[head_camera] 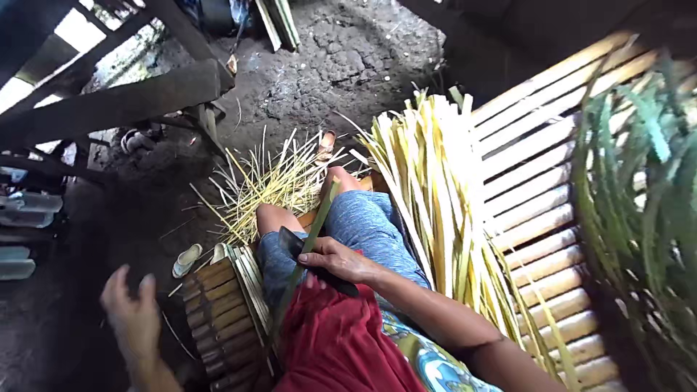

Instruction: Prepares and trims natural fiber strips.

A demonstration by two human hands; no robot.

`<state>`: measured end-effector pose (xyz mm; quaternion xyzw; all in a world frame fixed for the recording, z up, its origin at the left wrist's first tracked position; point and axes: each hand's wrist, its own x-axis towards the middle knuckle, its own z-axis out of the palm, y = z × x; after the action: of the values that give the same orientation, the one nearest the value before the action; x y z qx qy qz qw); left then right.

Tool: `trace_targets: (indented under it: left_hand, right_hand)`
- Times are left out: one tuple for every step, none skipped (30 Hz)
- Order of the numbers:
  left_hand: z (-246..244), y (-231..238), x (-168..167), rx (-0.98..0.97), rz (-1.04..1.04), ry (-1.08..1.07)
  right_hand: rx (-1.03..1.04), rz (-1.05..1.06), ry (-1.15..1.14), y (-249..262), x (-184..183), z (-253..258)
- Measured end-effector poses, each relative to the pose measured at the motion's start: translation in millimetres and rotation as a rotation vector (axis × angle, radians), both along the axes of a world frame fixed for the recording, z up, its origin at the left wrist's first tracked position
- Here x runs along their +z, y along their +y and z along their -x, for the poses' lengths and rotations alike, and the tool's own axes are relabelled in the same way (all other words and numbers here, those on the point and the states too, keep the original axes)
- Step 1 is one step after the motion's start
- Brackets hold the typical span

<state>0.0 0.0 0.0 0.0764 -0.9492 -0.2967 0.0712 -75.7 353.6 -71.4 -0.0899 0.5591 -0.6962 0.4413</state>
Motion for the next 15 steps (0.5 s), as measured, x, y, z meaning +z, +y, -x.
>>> trace_targets:
  left_hand:
    - [14, 13, -7, 0.044, 0.040, -0.012]
    - [29, 41, -6, 0.054, 0.045, -0.063]
    - [43, 73, -5, 0.020, 0.020, -0.113]
    - [53, 103, -5, -0.044, -0.016, -0.160]
    - [60, 129, -8, -0.127, -0.068, -0.207]
    - [64, 150, -14, -0.214, -0.111, -0.249]
    - [66, 166, -21, -0.287, -0.153, -0.262]
    - [67, 178, -27, -0.326, -0.200, -0.268]
    - [67, 186, -33, -0.333, -0.267, -0.266]
    - [66, 191, -36, -0.324, -0.351, -0.262]
    - [64, 193, -38, -0.316, -0.440, -0.257]
    - [62, 193, -39, -0.304, -0.537, -0.253]
    - [60, 194, -38, -0.284, -0.645, -0.255]
    - [58, 194, -38, -0.265, -0.769, -0.259]
    - [56, 195, -38, -0.244, -0.913, -0.282]
  right_hand:
    - [0.043, -0.022, 0.003, 0, -2, -3]
    - [0.091, -0.051, 0.014, 0, -3, -5]
    - [0.143, -0.083, 0.033, 0, -4, -7]
    - [0.190, -0.112, 0.067, -1, -5, -10]
    - [0.229, -0.134, 0.106, -3, -4, -12]
    - [0.256, -0.148, 0.140, -5, -4, -14]
    - [0.283, -0.157, 0.172, -6, -3, -16]
    - [0.310, -0.158, 0.209, -7, -4, -17]
    - [0.336, -0.159, 0.248, -6, -5, -18]
    - [0.362, -0.160, 0.284, -2, -7, -18]
    - [0.387, -0.174, 0.319, 5, -9, -17]
    - [0.401, -0.220, 0.350, 13, -12, -14]
    - [0.382, -0.273, 0.376, 24, -15, -9]
    - [0.324, -0.317, 0.400, 36, -18, -5]
    - [0.243, -0.347, 0.443, 48, -23, 0]
